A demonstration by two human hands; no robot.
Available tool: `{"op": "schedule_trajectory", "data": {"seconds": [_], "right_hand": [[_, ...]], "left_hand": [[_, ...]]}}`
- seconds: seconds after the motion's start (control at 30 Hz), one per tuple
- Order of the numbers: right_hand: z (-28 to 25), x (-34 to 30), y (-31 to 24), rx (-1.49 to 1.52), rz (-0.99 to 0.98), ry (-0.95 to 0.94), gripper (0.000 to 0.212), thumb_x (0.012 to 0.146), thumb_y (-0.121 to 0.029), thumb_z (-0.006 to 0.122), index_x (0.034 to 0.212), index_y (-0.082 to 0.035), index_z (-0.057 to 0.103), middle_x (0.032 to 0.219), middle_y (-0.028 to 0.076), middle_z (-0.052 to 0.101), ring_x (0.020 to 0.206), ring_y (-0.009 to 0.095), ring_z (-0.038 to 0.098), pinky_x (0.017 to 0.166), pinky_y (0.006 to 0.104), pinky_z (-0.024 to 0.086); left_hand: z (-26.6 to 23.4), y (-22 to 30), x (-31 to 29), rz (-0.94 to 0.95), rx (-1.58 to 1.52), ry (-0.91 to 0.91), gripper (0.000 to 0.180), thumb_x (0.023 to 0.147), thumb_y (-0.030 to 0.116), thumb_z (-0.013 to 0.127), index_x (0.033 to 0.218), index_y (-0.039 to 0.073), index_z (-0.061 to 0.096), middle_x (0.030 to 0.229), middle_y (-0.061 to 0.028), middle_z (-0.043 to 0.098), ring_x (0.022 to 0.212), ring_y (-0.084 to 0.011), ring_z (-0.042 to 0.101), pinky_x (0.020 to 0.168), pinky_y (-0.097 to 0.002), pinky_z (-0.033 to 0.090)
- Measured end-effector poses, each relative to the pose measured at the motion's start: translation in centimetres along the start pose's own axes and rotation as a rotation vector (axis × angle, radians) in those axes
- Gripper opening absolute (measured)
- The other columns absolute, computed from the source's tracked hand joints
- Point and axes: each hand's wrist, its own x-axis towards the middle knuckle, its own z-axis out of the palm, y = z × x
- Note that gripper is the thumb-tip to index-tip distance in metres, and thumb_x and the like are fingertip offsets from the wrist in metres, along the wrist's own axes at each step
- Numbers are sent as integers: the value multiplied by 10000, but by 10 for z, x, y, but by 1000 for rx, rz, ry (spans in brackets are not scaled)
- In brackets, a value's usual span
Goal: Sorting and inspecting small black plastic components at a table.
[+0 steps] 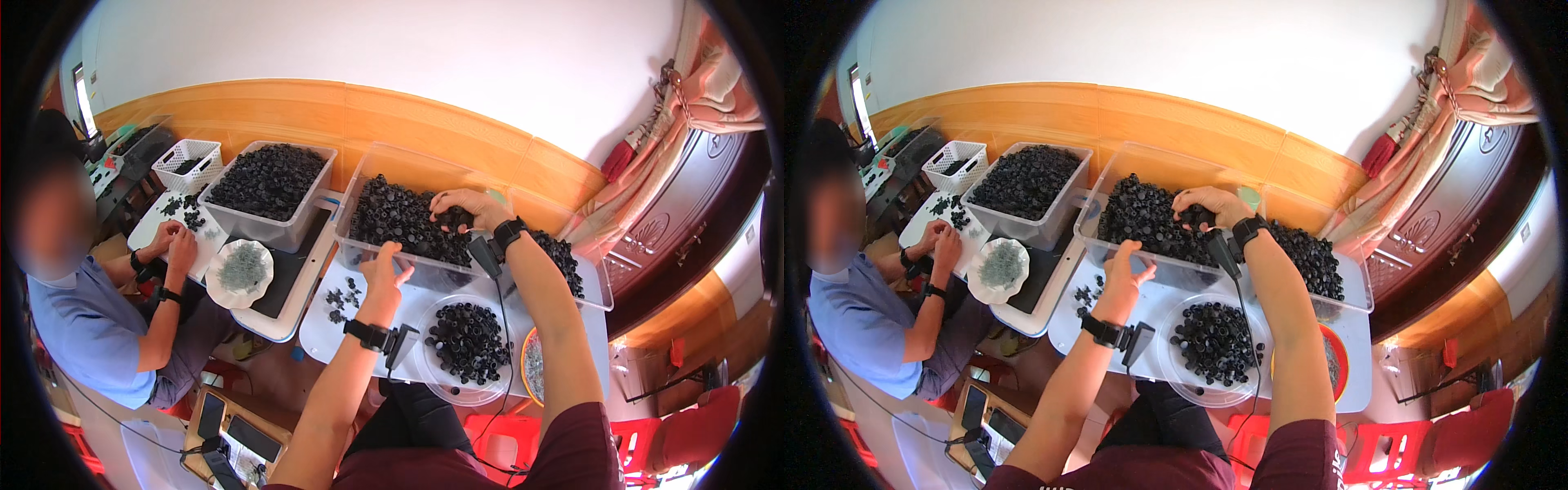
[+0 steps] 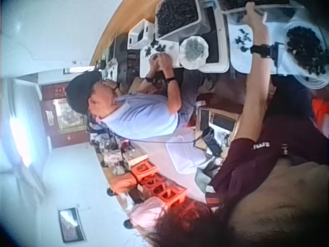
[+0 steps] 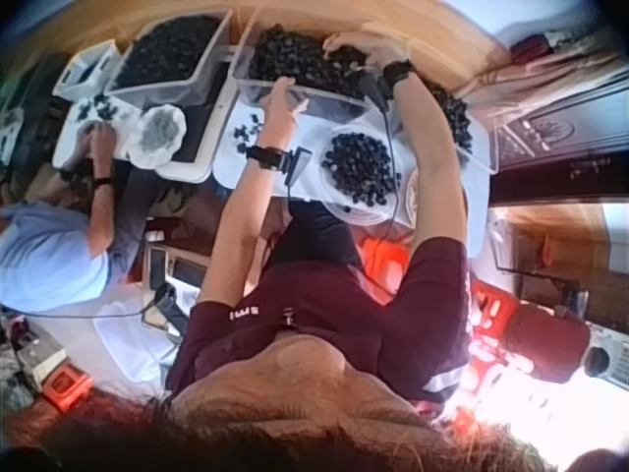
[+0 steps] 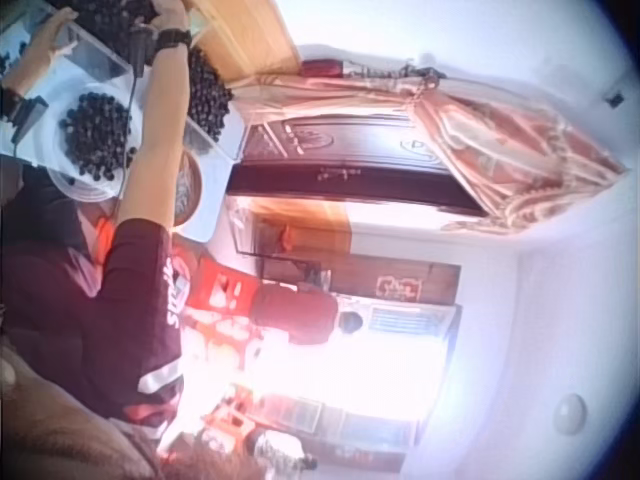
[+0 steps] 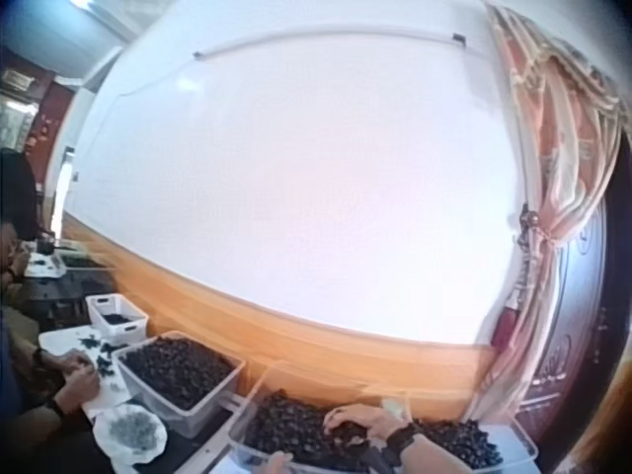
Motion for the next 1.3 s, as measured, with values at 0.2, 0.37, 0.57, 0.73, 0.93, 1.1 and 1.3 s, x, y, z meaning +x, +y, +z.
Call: {"op": "schedule_trajectory", "data": {"seconds": [0.2,0.37,0.57,0.73,0.93,1.1,1.3], "right_hand": [[-27,-11,11,178,-39,139,191,741,-179,663,879,-67,591,785,80,625,566,155,608,304,196,383],[-34,-30,18,320,-58,238,203,732,-179,672,884,-64,602,773,95,639,577,167,608,315,194,370],[-15,-70,16,222,-117,129,242,710,-187,674,912,-87,584,856,70,645,600,135,610,320,191,362],[11,-121,41,233,-130,53,241,704,-185,674,893,-83,564,878,72,635,589,118,607,307,184,367],[28,-155,104,302,-5,42,224,717,-165,655,898,-62,572,889,74,629,596,134,606,309,196,376],[39,-149,142,223,130,212,178,727,-136,642,883,-64,597,806,66,633,583,140,606,332,224,374],[69,-119,178,-793,-212,595,164,659,-159,642,814,-110,660,759,109,628,723,290,626,600,375,511]], "left_hand": [[12,8,3,-53,86,42,324,692,185,646,877,11,444,651,-90,493,498,-204,511,604,-400,550],[12,8,9,-59,141,7,265,728,218,606,891,31,511,683,-96,527,590,-233,571,624,-427,568],[10,14,11,-70,98,45,413,619,243,684,903,-12,527,891,-137,510,609,-336,574,547,-446,536],[7,16,12,-99,111,2,601,649,360,740,1092,63,463,1058,-140,467,727,-366,592,644,-542,522],[-32,10,-22,-140,76,-52,883,696,404,747,1310,-10,265,1257,-221,307,1001,-342,511,831,-468,489],[-85,-26,-90,-40,563,-213,702,765,176,677,1318,-9,288,1112,-151,467,949,-251,552,730,-363,517],[-108,-69,-128,154,957,-279,646,767,63,648,1307,-15,303,1033,-155,486,719,-200,589,560,-311,508]]}}
